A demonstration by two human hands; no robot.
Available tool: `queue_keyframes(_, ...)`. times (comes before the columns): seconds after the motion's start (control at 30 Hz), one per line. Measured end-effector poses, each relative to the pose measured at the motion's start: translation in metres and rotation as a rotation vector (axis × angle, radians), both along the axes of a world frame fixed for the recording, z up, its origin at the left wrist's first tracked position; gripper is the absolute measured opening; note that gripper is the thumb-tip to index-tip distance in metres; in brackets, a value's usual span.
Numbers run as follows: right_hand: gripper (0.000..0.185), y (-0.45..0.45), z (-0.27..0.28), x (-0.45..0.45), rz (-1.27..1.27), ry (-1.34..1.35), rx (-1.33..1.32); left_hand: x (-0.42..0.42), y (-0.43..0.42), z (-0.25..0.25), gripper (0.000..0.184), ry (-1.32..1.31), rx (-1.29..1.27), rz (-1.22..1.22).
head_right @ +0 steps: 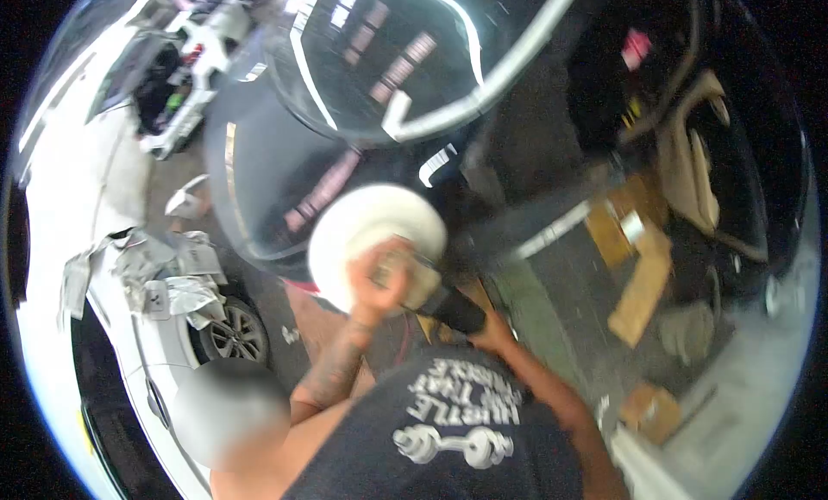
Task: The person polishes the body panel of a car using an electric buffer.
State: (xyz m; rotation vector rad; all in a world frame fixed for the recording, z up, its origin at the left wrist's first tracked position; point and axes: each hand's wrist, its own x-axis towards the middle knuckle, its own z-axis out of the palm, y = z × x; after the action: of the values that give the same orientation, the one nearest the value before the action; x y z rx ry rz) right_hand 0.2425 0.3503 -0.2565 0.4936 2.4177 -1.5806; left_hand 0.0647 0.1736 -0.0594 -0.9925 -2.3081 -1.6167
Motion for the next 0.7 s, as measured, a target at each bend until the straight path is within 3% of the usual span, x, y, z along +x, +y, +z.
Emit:
queue_keyframes(0.03,0.068,0.012,-0.019,0.007,-0.019,0.087,-0.090,-0.001,0.018,0.005,0.025,-0.017,-0.044,-0.019)
queue_keyframes(0.07,0.073,0.023,0.000,0.011,-0.042,-0.053,-0.082,-0.002,0.041,0.005,0.025,-0.039,-0.042,-0.036)
queue_keyframes(0.1,0.073,0.027,-0.012,0.022,-0.150,-0.154,0.140,-0.006,0.061,0.005,0.026,-0.063,-0.025,-0.120)
queue_keyframes(0.13,0.076,0.039,0.005,0.023,-0.118,-0.137,0.025,-0.009,0.085,0.004,0.026,-0.061,-0.043,-0.160)
queue_keyframes(0.17,0.079,0.051,-0.028,0.028,-0.137,-0.205,-0.065,-0.011,0.106,0.005,0.026,-0.038,-0.025,-0.218)
queue_keyframes(0.23,0.077,0.068,-0.045,0.035,-0.213,-0.280,-0.086,-0.017,0.147,0.007,0.027,0.012,-0.049,-0.295)
queue_keyframes(0.33,0.072,0.082,-0.041,0.039,-0.291,-0.163,-0.147,-0.017,0.182,0.012,0.026,-0.051,-0.114,-0.342)
queue_keyframes(0.4,0.069,0.081,-0.014,0.037,-0.351,0.050,-0.017,-0.018,0.181,0.008,0.027,-0.062,-0.070,-0.329)
queue_keyframes(0.43,0.069,0.079,0.006,0.030,-0.304,-0.007,-0.029,-0.014,0.174,0.003,0.027,-0.068,-0.029,-0.315)
queue_keyframes(0.5,0.068,0.087,0.000,0.028,-0.153,-0.034,-0.008,-0.010,0.145,-0.003,0.028,-0.024,-0.018,-0.219)
queue_keyframes(0.53,0.068,0.090,-0.035,0.023,-0.034,0.005,0.030,-0.005,0.126,0.003,0.028,-0.001,-0.040,-0.161)
queue_keyframes(0.6,0.067,0.090,-0.088,0.012,0.078,-0.189,-0.035,0.005,0.088,-0.003,0.026,0.076,-0.017,-0.040)
queue_keyframes(0.7,0.063,0.083,-0.053,-0.004,0.160,-0.059,0.028,0.016,0.061,-0.011,0.025,0.109,-0.010,0.086)
